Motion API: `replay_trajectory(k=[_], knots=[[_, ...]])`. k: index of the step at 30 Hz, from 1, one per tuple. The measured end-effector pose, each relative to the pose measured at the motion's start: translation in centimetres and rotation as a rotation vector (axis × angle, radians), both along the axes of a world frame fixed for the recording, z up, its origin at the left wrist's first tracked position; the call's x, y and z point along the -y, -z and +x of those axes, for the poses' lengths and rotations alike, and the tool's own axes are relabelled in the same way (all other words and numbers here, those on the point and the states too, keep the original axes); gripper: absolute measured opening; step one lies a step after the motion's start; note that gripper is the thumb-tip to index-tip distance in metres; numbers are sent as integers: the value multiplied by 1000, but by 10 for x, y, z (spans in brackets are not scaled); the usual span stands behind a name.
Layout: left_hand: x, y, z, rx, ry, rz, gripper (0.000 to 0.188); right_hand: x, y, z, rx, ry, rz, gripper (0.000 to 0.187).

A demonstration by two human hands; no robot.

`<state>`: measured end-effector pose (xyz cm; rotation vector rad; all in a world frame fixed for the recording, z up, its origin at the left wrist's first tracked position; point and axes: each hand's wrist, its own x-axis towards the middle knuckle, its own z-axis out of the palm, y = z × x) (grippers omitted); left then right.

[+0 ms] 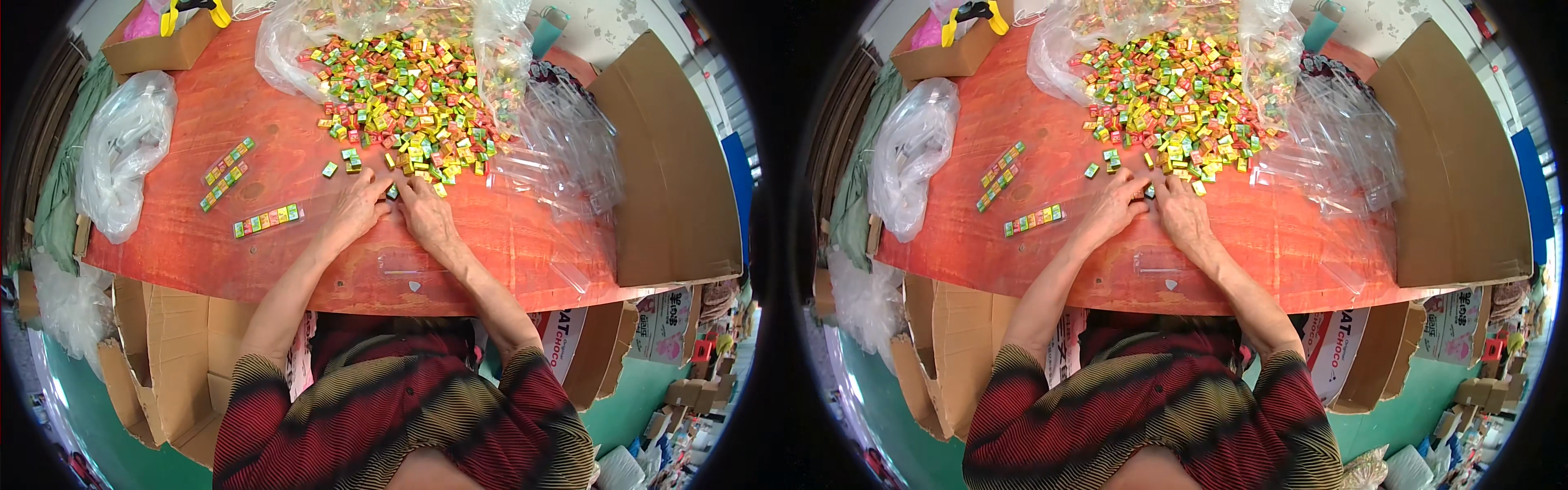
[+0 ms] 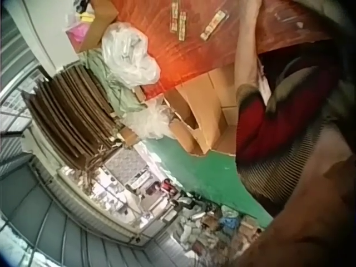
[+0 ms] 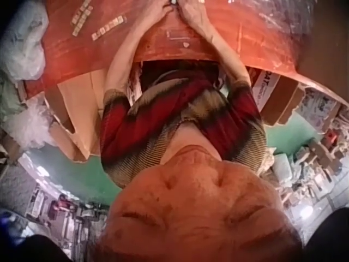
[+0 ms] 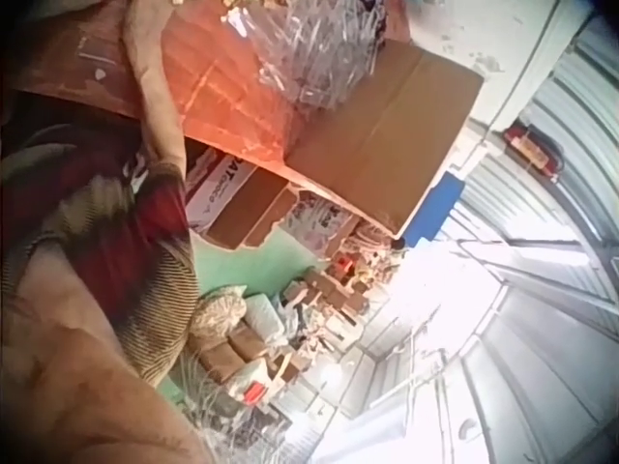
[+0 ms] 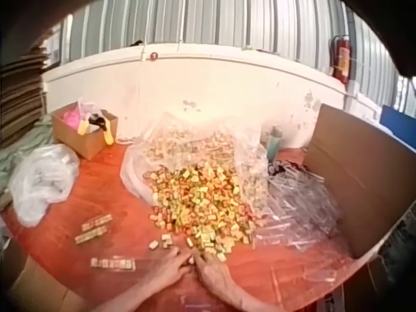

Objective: Arranging and sorting small colorful square items on a table into rows.

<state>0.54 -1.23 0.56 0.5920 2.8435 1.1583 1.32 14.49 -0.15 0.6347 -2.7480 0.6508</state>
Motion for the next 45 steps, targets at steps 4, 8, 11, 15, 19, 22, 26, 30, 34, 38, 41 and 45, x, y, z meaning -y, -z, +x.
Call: replay_trajectory(k=[4, 8, 11, 15, 19, 22, 26, 30, 34, 38, 41, 45], knots=[[-8, 1, -4, -15, 14, -57, 39, -8, 1, 2, 30, 28, 94, 30], [-12, 9, -6, -50, 9, -54, 40, -7, 11, 3, 14, 71, 102, 26], [-6, 10, -2, -91, 26, -40, 43, -5, 3, 12, -26, 123, 24, 23], [-12, -4, 0, -99, 63, -24, 47, -47, -22, 16, 87, 340, -129, 19], [-20, 1, 2, -61, 32, -83, 46, -68, -21, 11, 20, 94, -150, 28], [-27, 2, 4, -107, -3, -91, 40, -62, -10, 8, 31, -78, -66, 37], [-30, 5, 4, -91, -12, -77, 31, -56, -6, 7, 144, -67, -54, 35], [-33, 3, 7, -73, 21, -76, 28, -57, -3, 12, 182, -26, -96, 33], [-33, 0, 8, -92, 6, -53, 28, -66, -2, 13, 174, -50, -98, 33], [-31, 2, 5, -104, 60, -48, 27, -70, -4, 17, 281, 17, -2, 22], [-26, 6, 0, -123, 96, -51, 26, -63, -6, 26, 291, 112, -63, 21], [-28, 8, -14, -154, 194, -41, 25, -62, 0, 19, 262, 157, -175, 22]])
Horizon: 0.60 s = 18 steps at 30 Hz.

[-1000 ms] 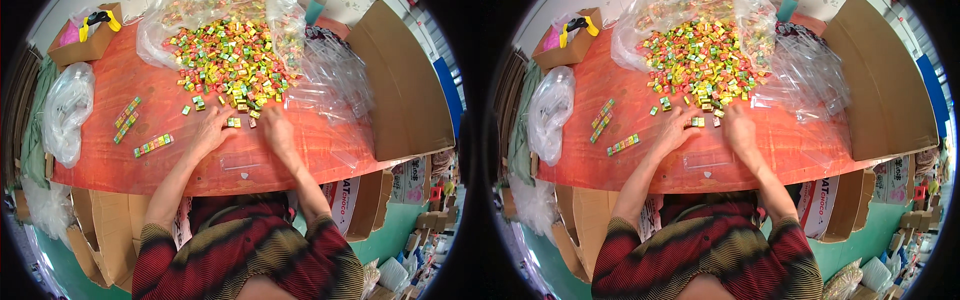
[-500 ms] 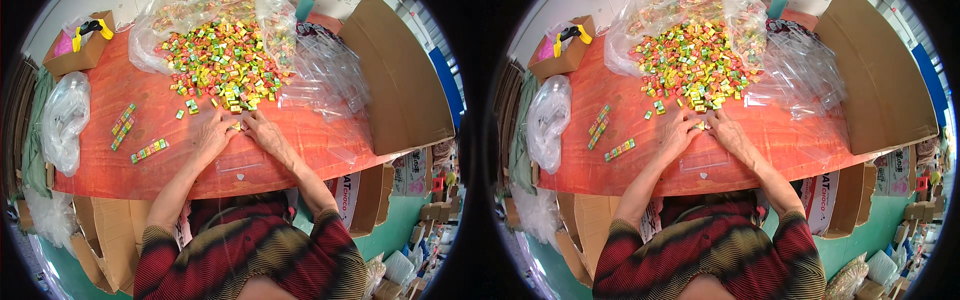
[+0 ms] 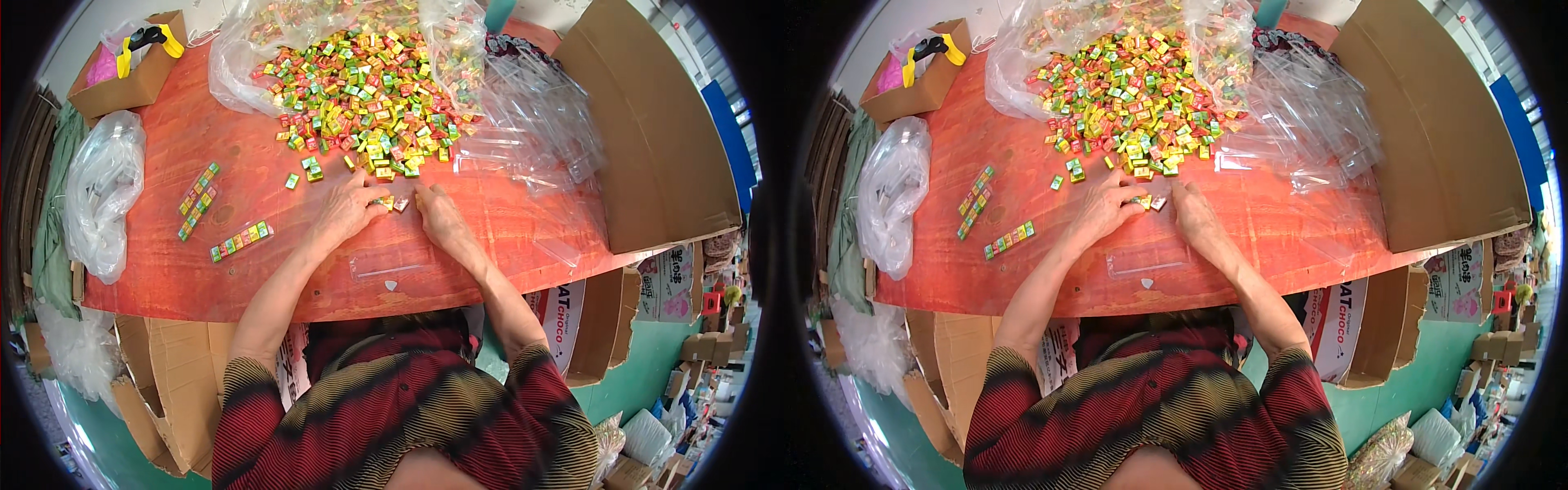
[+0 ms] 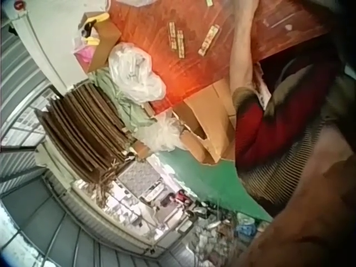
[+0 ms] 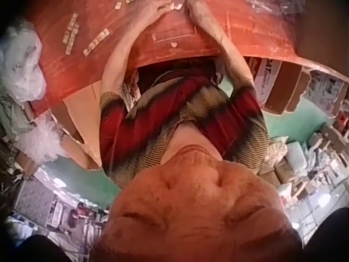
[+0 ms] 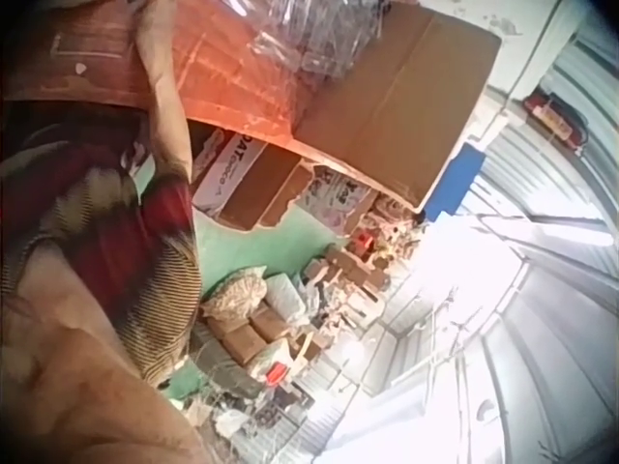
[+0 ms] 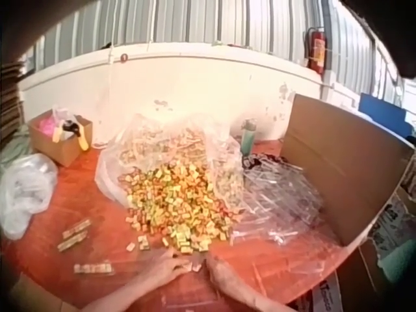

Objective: Arranging and sorting small colorful square items on a table into rows.

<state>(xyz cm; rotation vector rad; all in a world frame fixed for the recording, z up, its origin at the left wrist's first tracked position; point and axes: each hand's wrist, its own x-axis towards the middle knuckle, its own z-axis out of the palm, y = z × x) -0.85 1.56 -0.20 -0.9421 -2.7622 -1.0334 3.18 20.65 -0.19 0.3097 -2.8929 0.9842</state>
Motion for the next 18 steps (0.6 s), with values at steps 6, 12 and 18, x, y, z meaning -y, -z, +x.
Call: replay_trajectory(k=[6, 12, 18], knots=[[-1, -1, -6, -31, 68, -20, 26, -1, 0, 5, 35, 40, 174, 23], [-5, 0, 6, 3, 24, 26, 26, 0, 1, 12, -6, 5, 180, 26], [-1, 1, 12, -36, -20, 8, 25, -6, -2, -1, -56, -38, 205, 24]])
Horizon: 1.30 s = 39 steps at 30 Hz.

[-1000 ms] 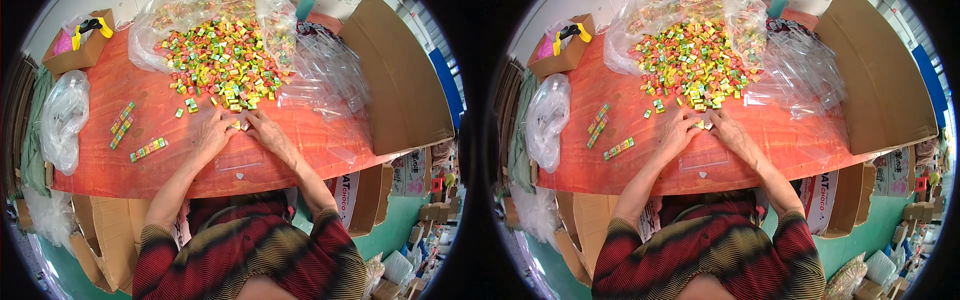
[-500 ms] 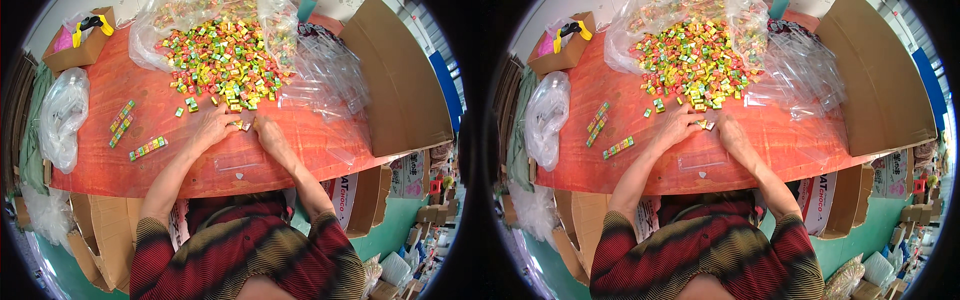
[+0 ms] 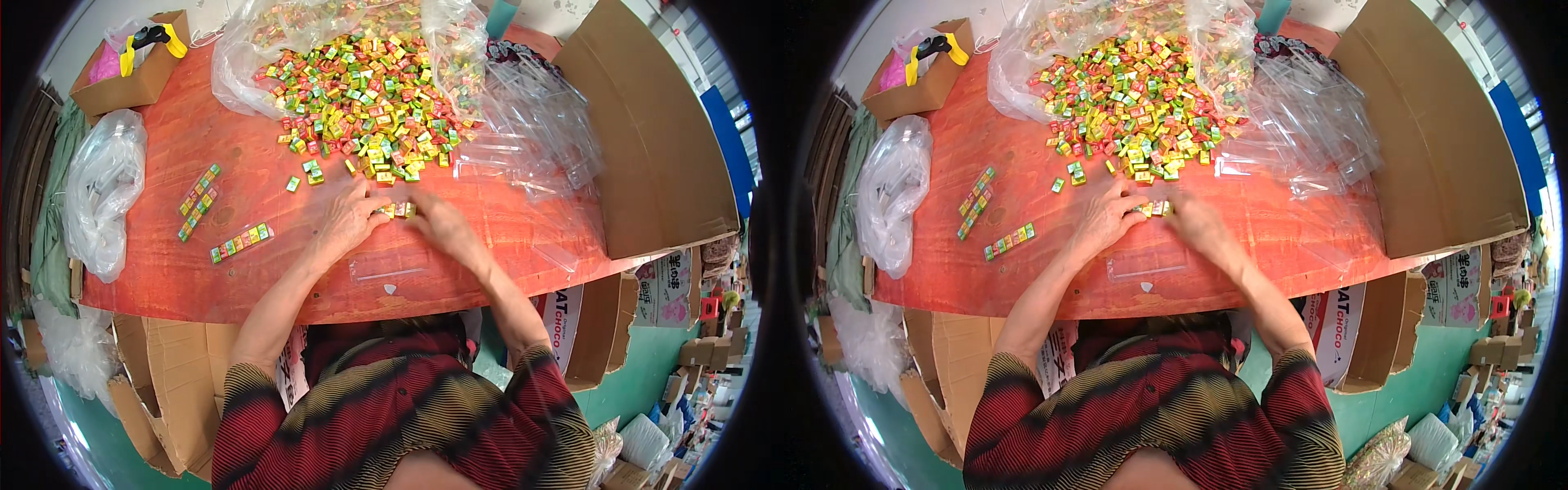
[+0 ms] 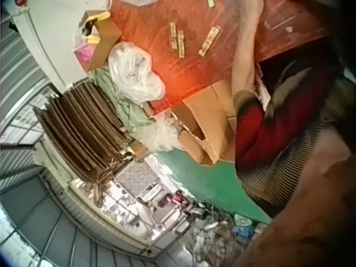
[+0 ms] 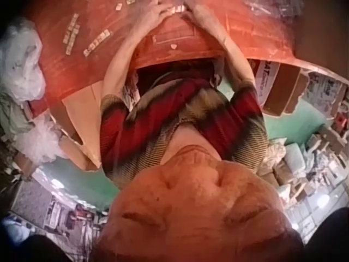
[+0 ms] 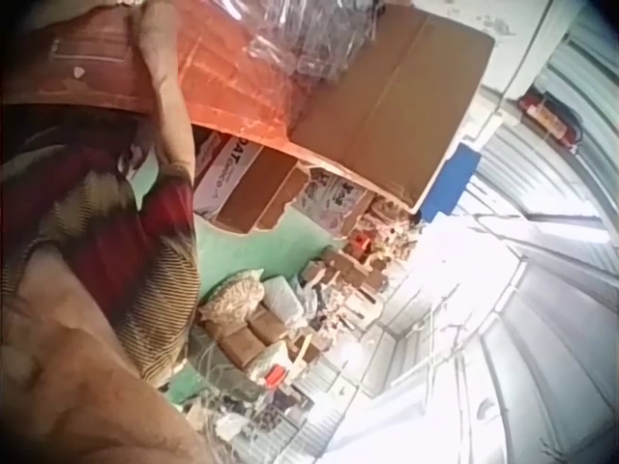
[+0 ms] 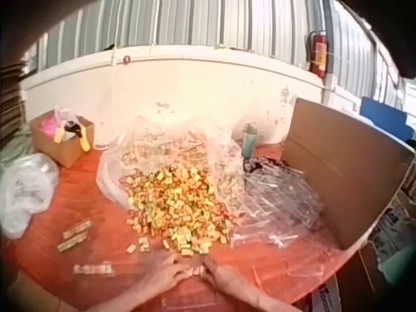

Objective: Arranging and sorting small colorful square items on a table into rows.

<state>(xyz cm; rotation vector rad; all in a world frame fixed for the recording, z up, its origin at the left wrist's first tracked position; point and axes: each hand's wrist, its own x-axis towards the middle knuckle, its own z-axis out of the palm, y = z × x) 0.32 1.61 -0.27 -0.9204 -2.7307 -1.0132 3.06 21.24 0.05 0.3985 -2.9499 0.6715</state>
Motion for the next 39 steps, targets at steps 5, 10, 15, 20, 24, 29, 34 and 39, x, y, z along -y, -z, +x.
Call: replay_trajectory(k=[5, 10, 15, 20, 24, 29, 34, 39], knots=[[-3, -2, 2, -1, -5, 0, 25, -33, -1, -53, -96, 334, 290, 20], [-4, 0, 3, 10, -36, -11, 25, -37, 19, -69, -184, 471, 357, 16], [2, -1, 6, 47, -76, 30, 26, -10, -5, -41, -234, 337, -108, 13], [13, 3, 5, -61, -106, 21, 27, 35, 2, -14, 2, 104, -362, 12], [19, -1, 8, -40, -151, -66, 28, 50, -3, -3, 16, 173, -3, 13], [22, 1, 9, 1, -176, -82, 28, 44, -17, 6, -24, 91, 91, 8], [21, -1, 8, -4, -164, -98, 28, 38, -21, 2, -246, -133, 26, 16], [16, -2, 9, 24, -148, -75, 30, 35, 2, -10, -130, -193, 32, 28]])
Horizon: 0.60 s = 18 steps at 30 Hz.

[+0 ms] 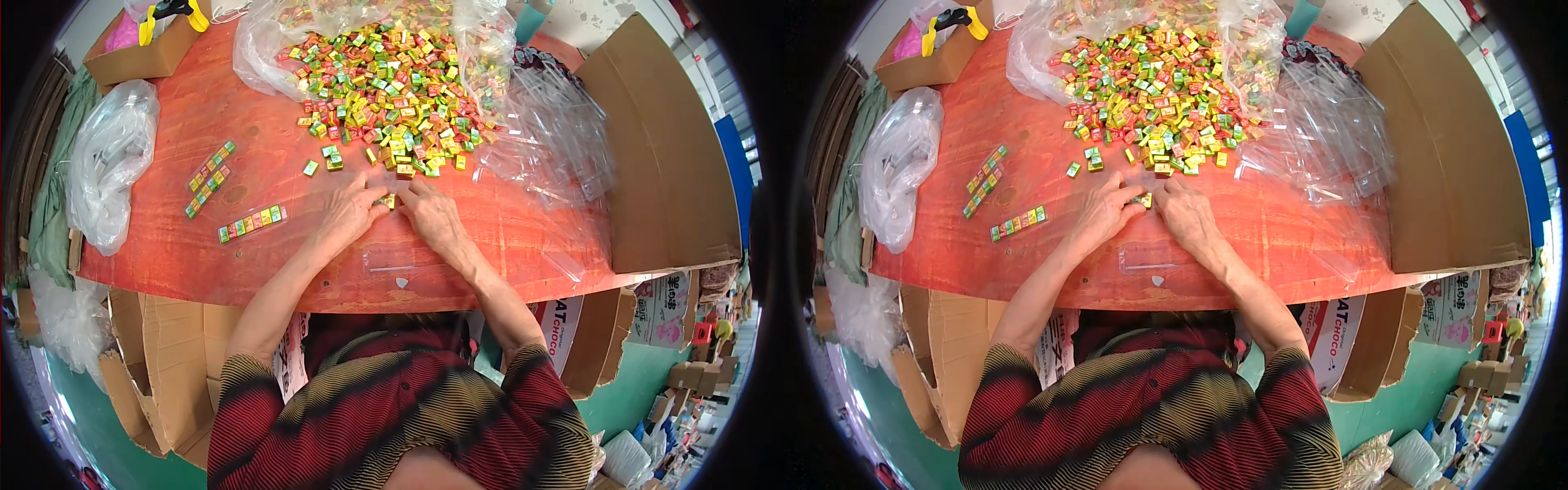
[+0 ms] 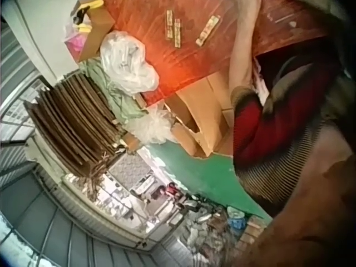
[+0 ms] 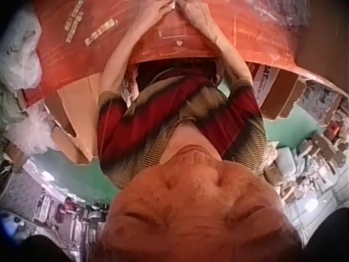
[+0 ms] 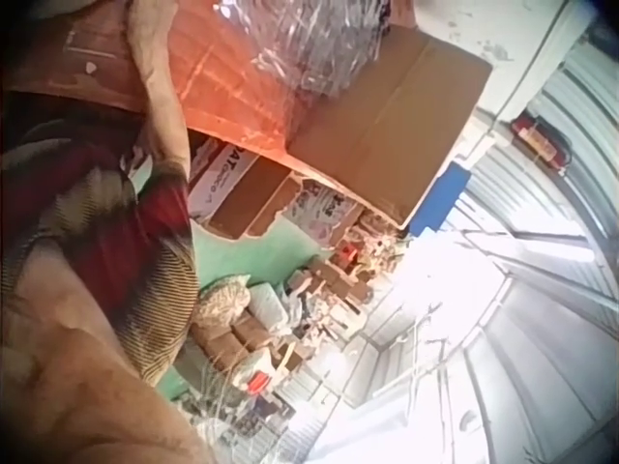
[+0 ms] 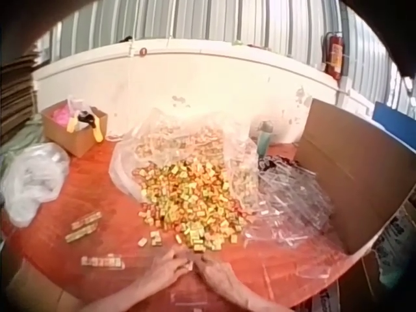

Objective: Arranging and sorting small colorful square items on a table into rows.

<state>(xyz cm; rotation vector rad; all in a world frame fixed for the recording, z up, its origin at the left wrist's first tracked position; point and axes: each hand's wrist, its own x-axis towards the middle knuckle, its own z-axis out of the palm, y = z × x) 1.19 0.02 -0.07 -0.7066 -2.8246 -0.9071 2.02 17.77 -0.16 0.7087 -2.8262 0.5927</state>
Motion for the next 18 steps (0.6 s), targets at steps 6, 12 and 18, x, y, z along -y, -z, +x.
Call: replay_trajectory(k=[6, 12, 18], knots=[[-5, -11, 4, 138, 23, 38, 44, -30, -29, 14, 154, 130, -86, 42], [3, -12, -6, 167, 184, 100, 51, -25, -16, 12, 247, 8, -128, 48], [2, 2, -5, 78, 187, 105, 36, -22, -7, 8, 204, -42, -107, 44]])
